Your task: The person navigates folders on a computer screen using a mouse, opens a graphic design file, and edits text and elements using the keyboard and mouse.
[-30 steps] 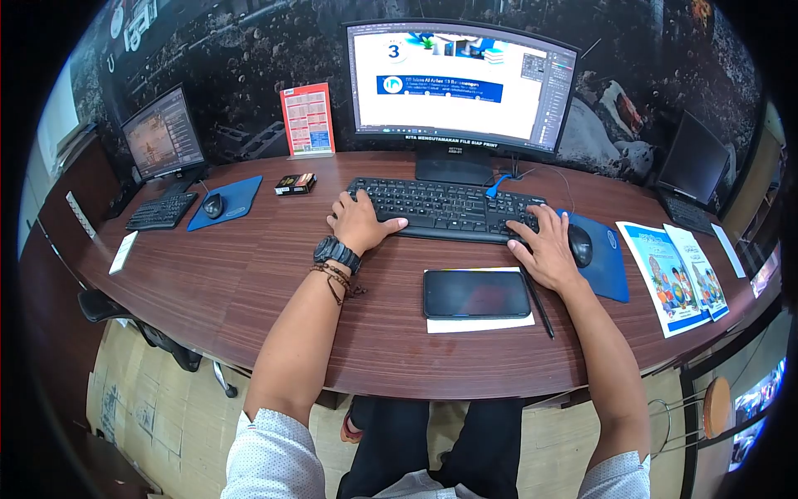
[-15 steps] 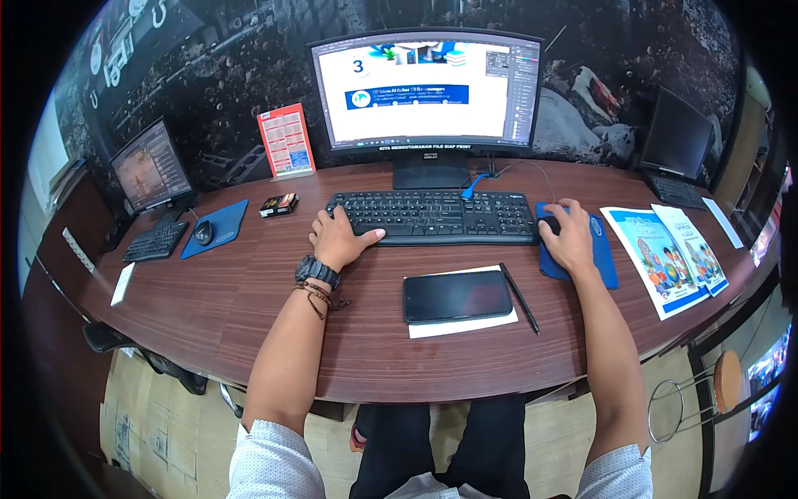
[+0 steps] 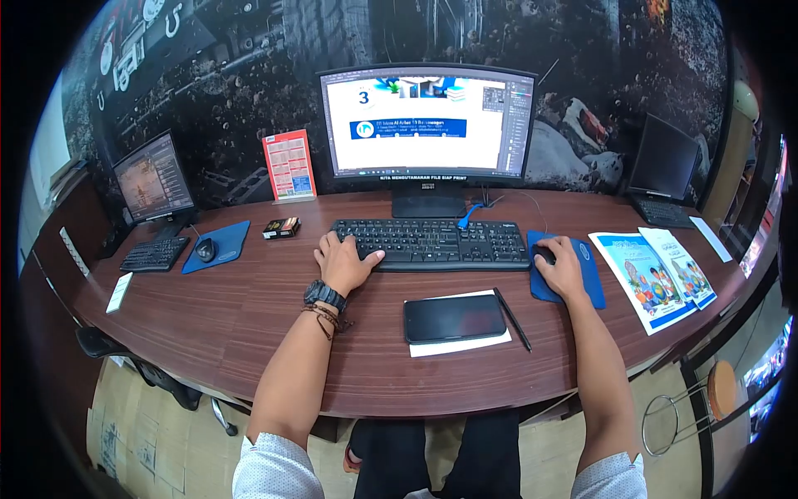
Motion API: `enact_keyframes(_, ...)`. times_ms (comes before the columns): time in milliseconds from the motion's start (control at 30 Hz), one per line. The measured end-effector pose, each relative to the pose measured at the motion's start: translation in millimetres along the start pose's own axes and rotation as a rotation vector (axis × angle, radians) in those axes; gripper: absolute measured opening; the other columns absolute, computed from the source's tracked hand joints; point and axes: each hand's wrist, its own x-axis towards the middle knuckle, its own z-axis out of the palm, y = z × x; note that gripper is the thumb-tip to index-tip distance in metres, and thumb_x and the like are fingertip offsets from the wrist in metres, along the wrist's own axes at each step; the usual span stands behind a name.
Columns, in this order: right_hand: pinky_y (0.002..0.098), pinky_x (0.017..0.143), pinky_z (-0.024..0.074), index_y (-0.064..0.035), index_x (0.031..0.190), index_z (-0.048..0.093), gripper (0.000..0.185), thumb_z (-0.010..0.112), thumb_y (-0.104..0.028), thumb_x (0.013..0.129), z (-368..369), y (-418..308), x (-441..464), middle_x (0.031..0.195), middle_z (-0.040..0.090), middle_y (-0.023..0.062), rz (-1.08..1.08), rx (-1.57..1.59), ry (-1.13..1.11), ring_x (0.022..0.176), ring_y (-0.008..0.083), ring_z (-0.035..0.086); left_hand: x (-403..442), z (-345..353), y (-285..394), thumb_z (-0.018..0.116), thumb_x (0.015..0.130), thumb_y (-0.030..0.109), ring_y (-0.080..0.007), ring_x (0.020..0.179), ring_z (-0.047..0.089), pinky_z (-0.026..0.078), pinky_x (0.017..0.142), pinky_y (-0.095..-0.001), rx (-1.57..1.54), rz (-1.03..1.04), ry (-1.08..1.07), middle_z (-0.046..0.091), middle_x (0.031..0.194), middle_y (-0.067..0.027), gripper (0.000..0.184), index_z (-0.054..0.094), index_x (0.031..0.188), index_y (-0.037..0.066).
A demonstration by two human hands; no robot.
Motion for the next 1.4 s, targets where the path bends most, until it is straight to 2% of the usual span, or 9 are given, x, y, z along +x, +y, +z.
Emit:
enact_keyframes(33,0.0449,0.094,0.0495,-0.0068,0.111,0.07,0.034,0.068,-0.021,0.08,-0.5,0.4,-0.5,0.115,0.059,0.0158,-0.012,0.02,0.005,0.108,0.0371,0.061,0.0,1.9,-0.1,0.072,0.084,0.05,-0.0434,0.128,0.04,0.034,0.108,-0.0589,-0.009,0.027,0.058,0.048,0.131,-0.027,0.064,0.066,0.113,-0.006)
enact_keyframes(67,0.0449,0.094,0.0495,-0.0068,0.111,0.07,0.034,0.068,-0.021,0.08,-1.2,0.9,-0.6,0.115,0.059,0.0158,-0.015,0.019,0.009,0.108,0.0371,0.061,2.1,5.0,-1.5,0.072,0.084,0.05,-0.0434,0.128,0.04,0.034,0.108,-0.0589,-0.011,0.028,0.063,0.048,0.131,-0.027,0.064,0.066,0.113,-0.006)
enact_keyframes(133,0.0445,0.093,0.0498,-0.0067,0.11,0.07,0.034,0.068,-0.021,0.079,-2.6,-3.3,-1.0,0.114,0.059,0.0157,0.005,0.004,0.009,0.108,0.0371,0.061,5.5,7.7,-4.0,0.075,0.083,0.041,-0.0429,0.122,0.046,0.043,0.102,-0.0526,-0.04,0.023,0.11,0.052,0.123,-0.0253,0.054,0.067,0.111,-0.005)
enact_keyframes(233,0.0439,0.094,0.0496,-0.0069,0.11,0.069,0.034,0.068,-0.021,0.079,-1.9,-2.0,-1.4,0.115,0.059,0.0158,0.002,-0.001,0.017,0.108,0.0371,0.06,4.1,5.9,-2.1,0.074,0.084,0.034,-0.0451,0.121,0.047,0.045,0.101,-0.0492,-0.021,0.001,0.087,0.05,0.125,-0.0281,0.052,0.065,0.116,-0.006)
enact_keyframes(533,0.0439,0.096,0.0487,-0.0074,0.113,0.068,0.035,0.068,-0.021,0.081,-3.3,-2.5,-1.4,0.119,0.057,0.0161,0.052,0.013,-0.014,0.111,0.0372,0.059,7.3,2.9,-0.3,0.073,0.085,0.041,-0.0447,0.117,0.049,0.047,0.098,-0.0501,0.061,-0.076,0.026,0.049,0.125,-0.0276,0.061,0.062,0.11,-0.013)
enact_keyframes(667,0.044,0.096,0.0486,-0.0075,0.114,0.068,0.035,0.068,-0.022,0.082,-1.1,2.2,-0.2,0.12,0.057,0.0163,0.046,0.006,-0.023,0.111,0.0377,0.06,7.3,0.6,0.4,0.072,0.086,0.043,-0.0446,0.119,0.048,0.047,0.099,-0.0501,0.06,-0.086,-0.004,0.048,0.127,-0.0276,0.062,0.063,0.11,-0.013)
enact_keyframes(733,0.0442,0.096,0.0486,-0.008,0.115,0.068,0.036,0.068,-0.022,0.082,-1.1,1.7,-0.5,0.12,0.057,0.0164,0.043,0.003,-0.018,0.111,0.038,0.06,7.0,1.9,0.4,0.073,0.085,0.04,-0.0415,0.117,0.049,0.049,0.097,-0.048,0.058,-0.076,0.03,0.049,0.125,-0.0251,0.059,0.064,0.105,-0.014)
enact_keyframes(1400,0.0427,0.096,0.0488,-0.0072,0.114,0.068,0.032,0.067,-0.02,0.085,-0.7,0.2,0.0,0.121,0.058,0.0158,0.01,-0.003,-0.033,0.112,0.0362,0.06,9.3,3.7,-1.1,0.072,0.085,0.042,-0.0415,0.118,0.049,0.05,0.097,-0.0467,0.087,-0.069,0.013,0.049,0.126,-0.0251,0.059,0.065,0.105,-0.013)
